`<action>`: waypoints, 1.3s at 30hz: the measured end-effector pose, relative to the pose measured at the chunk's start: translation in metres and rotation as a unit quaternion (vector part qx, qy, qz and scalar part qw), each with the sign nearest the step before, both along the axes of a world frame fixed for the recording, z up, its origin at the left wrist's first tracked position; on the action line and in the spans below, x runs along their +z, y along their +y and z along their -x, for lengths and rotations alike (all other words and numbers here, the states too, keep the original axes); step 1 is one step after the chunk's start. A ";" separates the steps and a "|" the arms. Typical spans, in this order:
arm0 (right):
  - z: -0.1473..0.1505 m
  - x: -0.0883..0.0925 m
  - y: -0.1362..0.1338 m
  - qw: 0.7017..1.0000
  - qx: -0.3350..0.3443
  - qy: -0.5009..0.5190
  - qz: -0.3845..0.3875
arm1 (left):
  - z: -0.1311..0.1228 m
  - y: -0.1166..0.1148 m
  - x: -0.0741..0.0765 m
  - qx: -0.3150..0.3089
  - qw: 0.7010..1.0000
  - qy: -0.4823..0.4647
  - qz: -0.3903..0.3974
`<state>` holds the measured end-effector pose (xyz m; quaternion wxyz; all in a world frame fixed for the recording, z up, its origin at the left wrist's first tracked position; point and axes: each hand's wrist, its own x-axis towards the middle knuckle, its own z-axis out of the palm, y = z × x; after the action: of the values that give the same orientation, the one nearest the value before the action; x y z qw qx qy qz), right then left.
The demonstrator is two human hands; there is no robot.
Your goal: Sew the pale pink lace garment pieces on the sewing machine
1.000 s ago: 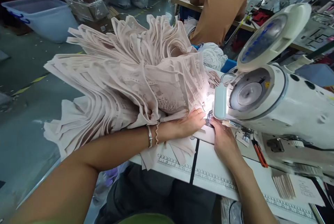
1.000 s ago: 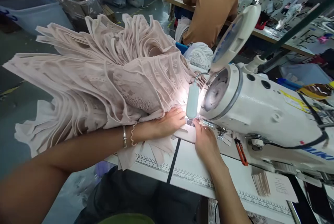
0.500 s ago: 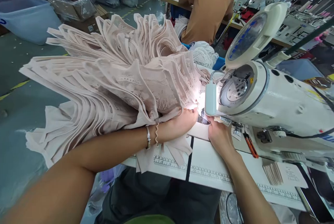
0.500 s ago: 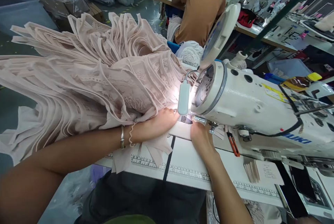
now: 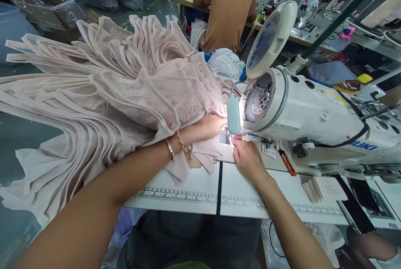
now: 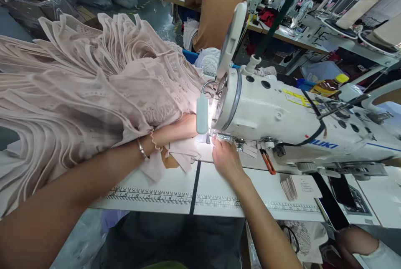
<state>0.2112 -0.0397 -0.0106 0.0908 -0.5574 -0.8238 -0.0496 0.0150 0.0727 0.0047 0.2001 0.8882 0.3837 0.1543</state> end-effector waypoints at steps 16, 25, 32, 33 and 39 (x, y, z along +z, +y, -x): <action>-0.005 0.001 -0.012 1.000 -0.001 -0.002 -0.006 | 0.011 -0.040 -0.001 0.022 0.995 0.091 -0.035; -0.011 0.001 -0.009 1.000 0.003 0.009 0.018 | 0.004 -0.034 0.005 0.021 0.994 0.097 -0.043; -0.013 0.003 -0.010 1.000 0.015 0.020 0.016 | 0.004 -0.037 0.008 0.043 0.994 0.104 -0.014; -0.013 0.003 -0.010 1.000 0.015 0.019 0.016 | 0.004 -0.037 0.009 0.047 0.993 0.105 -0.010; -0.013 0.001 -0.010 1.000 0.014 0.005 0.008 | 0.003 -0.039 0.012 0.050 0.993 0.105 -0.014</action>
<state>0.2242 -0.0499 -0.0099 0.0917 -0.5464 -0.8316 -0.0391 0.0125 0.0337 0.0164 0.1384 0.8818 0.4447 0.0750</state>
